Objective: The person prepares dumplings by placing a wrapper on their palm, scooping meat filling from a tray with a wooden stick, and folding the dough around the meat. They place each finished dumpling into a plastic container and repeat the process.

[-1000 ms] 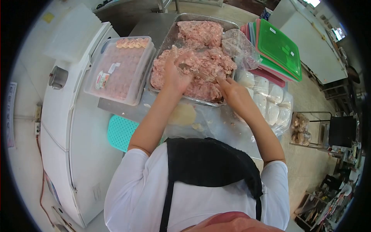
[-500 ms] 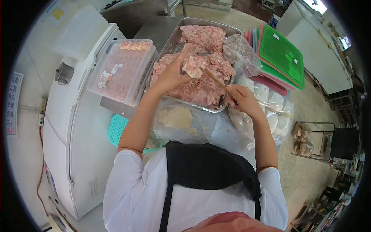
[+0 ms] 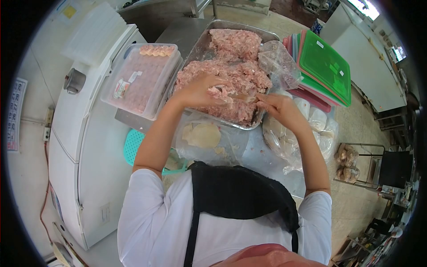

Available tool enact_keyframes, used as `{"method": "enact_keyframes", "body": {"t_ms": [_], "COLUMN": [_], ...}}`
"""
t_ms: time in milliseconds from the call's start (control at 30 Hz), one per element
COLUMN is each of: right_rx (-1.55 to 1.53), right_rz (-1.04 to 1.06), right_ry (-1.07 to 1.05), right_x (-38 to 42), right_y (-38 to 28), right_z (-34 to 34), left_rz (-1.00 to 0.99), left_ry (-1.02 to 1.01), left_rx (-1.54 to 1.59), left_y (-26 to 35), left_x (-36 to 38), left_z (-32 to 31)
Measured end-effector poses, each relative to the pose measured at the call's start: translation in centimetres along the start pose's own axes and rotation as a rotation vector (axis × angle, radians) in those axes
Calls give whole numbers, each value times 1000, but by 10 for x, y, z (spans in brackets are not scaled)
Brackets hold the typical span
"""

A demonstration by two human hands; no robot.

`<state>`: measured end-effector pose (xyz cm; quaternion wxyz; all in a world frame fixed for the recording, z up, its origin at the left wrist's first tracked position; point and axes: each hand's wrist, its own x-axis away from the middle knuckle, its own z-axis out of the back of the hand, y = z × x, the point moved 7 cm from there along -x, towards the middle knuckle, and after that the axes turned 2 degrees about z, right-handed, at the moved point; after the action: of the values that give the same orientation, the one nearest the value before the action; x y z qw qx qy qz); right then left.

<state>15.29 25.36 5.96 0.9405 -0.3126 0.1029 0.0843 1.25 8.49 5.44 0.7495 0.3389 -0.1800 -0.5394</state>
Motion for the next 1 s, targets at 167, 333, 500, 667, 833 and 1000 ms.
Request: {"method": "enact_keyframes", "body": {"t_ms": [167, 333, 500, 667, 833, 1000], "right_rx": [237, 307, 418, -257, -226, 320], "right_rz": [-128, -73, -332, -344, -119, -258], "right_ry": [108, 217, -26, 147, 44, 167], "right_x": [-3, 1, 16, 26, 15, 11], "right_y": [6, -3, 45, 16, -8, -33], "right_z": [21, -31, -25, 6, -31, -3], "left_rz": [261, 347, 361, 52, 13, 90], "left_ry": [286, 198, 248, 185, 58, 329], "left_rx": [232, 340, 379, 370, 155, 62], "left_y": [-63, -71, -75, -8, -2, -47], "left_x": [2, -4, 8, 7, 3, 9], "left_z": [-10, -22, -17, 7, 2, -7]}}
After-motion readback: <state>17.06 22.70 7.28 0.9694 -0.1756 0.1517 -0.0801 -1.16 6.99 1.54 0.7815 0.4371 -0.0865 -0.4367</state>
